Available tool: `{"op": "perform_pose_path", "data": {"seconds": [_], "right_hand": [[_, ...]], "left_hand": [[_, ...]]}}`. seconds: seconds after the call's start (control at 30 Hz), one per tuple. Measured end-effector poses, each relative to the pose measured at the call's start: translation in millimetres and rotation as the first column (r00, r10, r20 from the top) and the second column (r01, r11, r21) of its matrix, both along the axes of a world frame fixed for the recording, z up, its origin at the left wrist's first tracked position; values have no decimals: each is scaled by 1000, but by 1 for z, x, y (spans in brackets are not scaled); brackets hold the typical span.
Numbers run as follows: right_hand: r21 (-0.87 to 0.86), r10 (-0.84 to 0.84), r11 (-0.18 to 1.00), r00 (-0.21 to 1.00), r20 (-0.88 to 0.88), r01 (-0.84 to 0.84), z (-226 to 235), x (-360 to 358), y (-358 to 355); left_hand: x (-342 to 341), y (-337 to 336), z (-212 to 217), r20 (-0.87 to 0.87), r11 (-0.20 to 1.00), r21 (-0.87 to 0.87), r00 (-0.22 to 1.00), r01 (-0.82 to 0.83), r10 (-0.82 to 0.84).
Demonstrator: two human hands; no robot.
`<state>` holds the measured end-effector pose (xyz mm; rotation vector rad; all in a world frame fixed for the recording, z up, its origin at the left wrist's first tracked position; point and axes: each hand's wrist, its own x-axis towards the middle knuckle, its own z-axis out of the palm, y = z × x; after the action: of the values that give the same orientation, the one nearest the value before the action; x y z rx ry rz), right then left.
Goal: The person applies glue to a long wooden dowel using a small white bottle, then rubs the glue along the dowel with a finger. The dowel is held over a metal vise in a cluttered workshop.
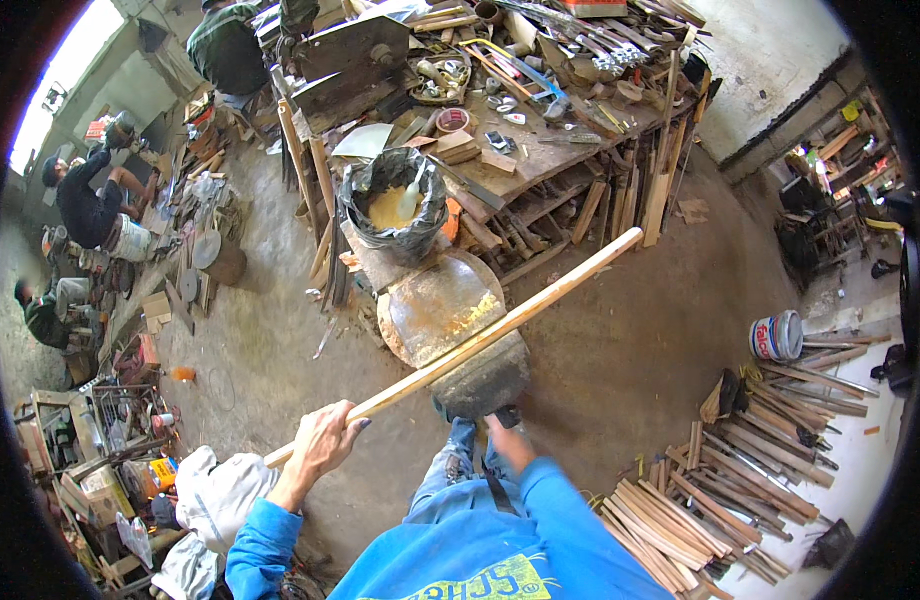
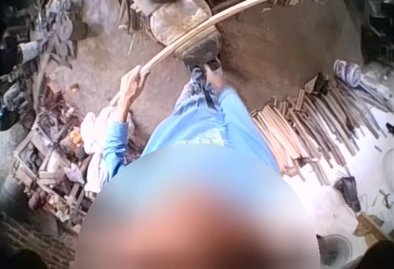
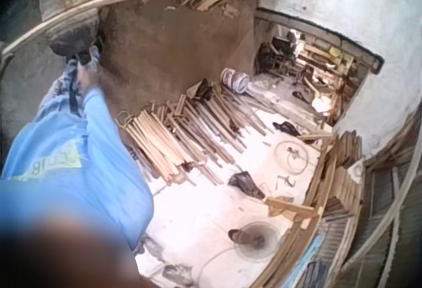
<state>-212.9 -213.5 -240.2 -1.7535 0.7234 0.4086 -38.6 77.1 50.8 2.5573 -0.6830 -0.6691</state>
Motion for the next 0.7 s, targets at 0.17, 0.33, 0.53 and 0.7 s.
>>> {"op": "perform_pose_path", "data": {"seconds": [0.17, 0.33, 0.53, 0.7], "right_hand": [[841, -206, -57, 817, -538, 539, 103, -15, 105], [921, -678, -7, 675, -291, 391, 297, 1, 6], [-820, 110, 412, 871, 478, 398, 164, 49, -156], [-397, 13, 917, 993, 121, 36, -58, 16, -90]], "left_hand": [[3, 0, -1, 17, 999, -24, 1000, 22, -22], [1, 1, 0, -14, 1000, -24, 1000, 1, -1], [0, 0, 0, 13, 1000, -23, 1000, 7, -7], [0, 1, 2, -14, 1000, -9, 1000, 8, -8]]}}
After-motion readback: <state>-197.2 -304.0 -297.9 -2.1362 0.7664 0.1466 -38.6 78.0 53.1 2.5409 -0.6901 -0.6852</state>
